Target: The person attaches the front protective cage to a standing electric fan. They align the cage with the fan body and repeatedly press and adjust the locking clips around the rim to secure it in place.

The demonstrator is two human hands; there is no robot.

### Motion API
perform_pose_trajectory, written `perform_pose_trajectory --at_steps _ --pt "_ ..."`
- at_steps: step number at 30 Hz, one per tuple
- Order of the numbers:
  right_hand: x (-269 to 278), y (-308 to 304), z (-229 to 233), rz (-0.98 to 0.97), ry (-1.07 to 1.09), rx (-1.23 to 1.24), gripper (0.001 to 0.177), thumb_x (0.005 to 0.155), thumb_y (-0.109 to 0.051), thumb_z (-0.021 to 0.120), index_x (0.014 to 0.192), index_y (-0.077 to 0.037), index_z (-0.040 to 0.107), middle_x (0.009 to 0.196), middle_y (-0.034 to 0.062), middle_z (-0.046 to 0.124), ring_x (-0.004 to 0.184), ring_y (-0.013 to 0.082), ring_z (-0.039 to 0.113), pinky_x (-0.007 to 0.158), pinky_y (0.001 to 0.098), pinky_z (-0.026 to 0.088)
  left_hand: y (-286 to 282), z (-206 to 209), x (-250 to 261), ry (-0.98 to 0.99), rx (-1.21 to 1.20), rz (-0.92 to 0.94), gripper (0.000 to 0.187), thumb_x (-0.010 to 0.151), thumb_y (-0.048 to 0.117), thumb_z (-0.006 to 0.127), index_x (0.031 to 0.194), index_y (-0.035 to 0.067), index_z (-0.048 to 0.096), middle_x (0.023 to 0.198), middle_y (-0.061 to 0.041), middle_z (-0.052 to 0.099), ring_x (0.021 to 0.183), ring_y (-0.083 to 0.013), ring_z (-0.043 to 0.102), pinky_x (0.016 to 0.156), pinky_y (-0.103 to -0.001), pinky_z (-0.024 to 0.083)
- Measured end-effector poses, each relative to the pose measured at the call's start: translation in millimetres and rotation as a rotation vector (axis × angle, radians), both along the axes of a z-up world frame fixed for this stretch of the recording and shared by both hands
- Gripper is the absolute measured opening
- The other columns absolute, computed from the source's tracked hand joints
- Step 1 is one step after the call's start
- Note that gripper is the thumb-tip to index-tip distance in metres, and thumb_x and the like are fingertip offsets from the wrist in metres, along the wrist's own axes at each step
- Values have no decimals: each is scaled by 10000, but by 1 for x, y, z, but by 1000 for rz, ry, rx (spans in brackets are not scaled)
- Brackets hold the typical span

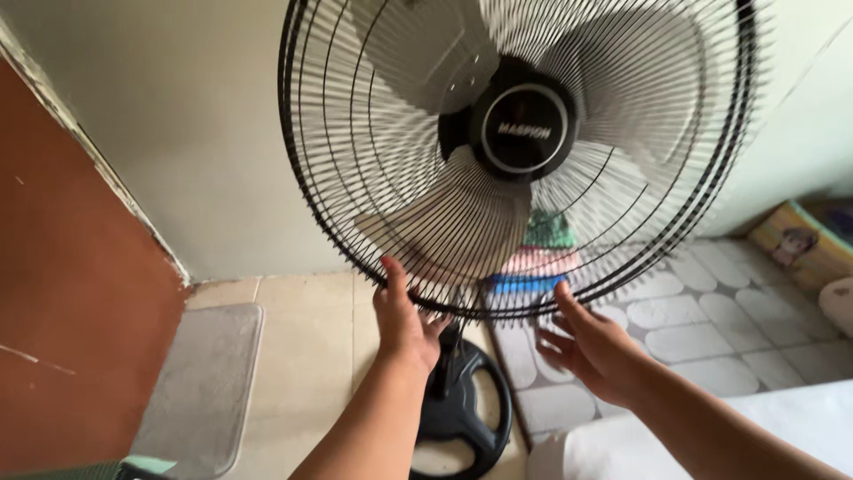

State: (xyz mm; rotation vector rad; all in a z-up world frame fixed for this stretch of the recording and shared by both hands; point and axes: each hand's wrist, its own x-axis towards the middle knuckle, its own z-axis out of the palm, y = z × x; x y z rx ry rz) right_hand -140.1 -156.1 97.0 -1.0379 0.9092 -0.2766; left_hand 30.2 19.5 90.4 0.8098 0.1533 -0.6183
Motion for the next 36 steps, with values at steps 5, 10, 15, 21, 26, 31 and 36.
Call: perform_pose_trajectory --at_steps 5,10,15,21,26,31,36 --pt "-23 -34 25 218 298 -98 1059 807 -663 616 1614 -122 192 1648 167 351 1450 328 468 1158 465 467 -3 4 1 83 100 88 841 817 742 580 1379 121 498 1286 -128 609 1070 -322 623 989 -637 478" --pt "-31 -58 51 142 320 -268 1086 747 -666 668 1604 -105 310 1638 147 397 1452 323 484 1130 490 489 -2 10 2 63 91 85 791 858 712 531 1372 111 506 1274 -102 634 1096 -308 668 1011 -690 451" --pt "-37 -74 108 -12 619 -554 1137 812 -759 636 1671 -179 166 1584 188 416 1373 419 517 1045 553 536 -7 10 5 115 48 140 758 877 677 551 1365 97 526 1270 -130 646 1071 -328 669 987 -674 474" --pt "-5 -116 220 -243 106 -1478 1143 811 -679 713 1666 -146 174 1617 231 362 1475 387 381 1118 516 415 -10 0 12 136 120 111 797 852 718 556 1402 142 528 1312 -81 607 1143 -323 594 955 -655 470" --pt "53 -122 305 -61 266 -1699 1189 767 -779 655 1674 -184 169 1683 190 277 1511 419 290 1147 604 334 -15 -5 14 174 113 142 861 819 719 582 1475 178 447 1488 -81 454 1317 -342 461 989 -698 448" --pt "81 -107 325 -46 407 -1636 1295 628 -796 729 1653 -185 226 1604 237 343 1478 440 354 1125 615 406 -21 -13 14 195 102 133 1033 753 751 615 1567 196 304 1603 -120 347 1428 -370 377 1053 -698 411" --pt "80 -113 325 -75 367 -1635 1283 598 -794 745 1637 -195 291 1590 211 384 1463 422 392 1125 598 415 -24 -21 18 192 60 134 1218 692 763 646 1637 222 100 1671 -114 232 1507 -368 294 1115 -724 329"
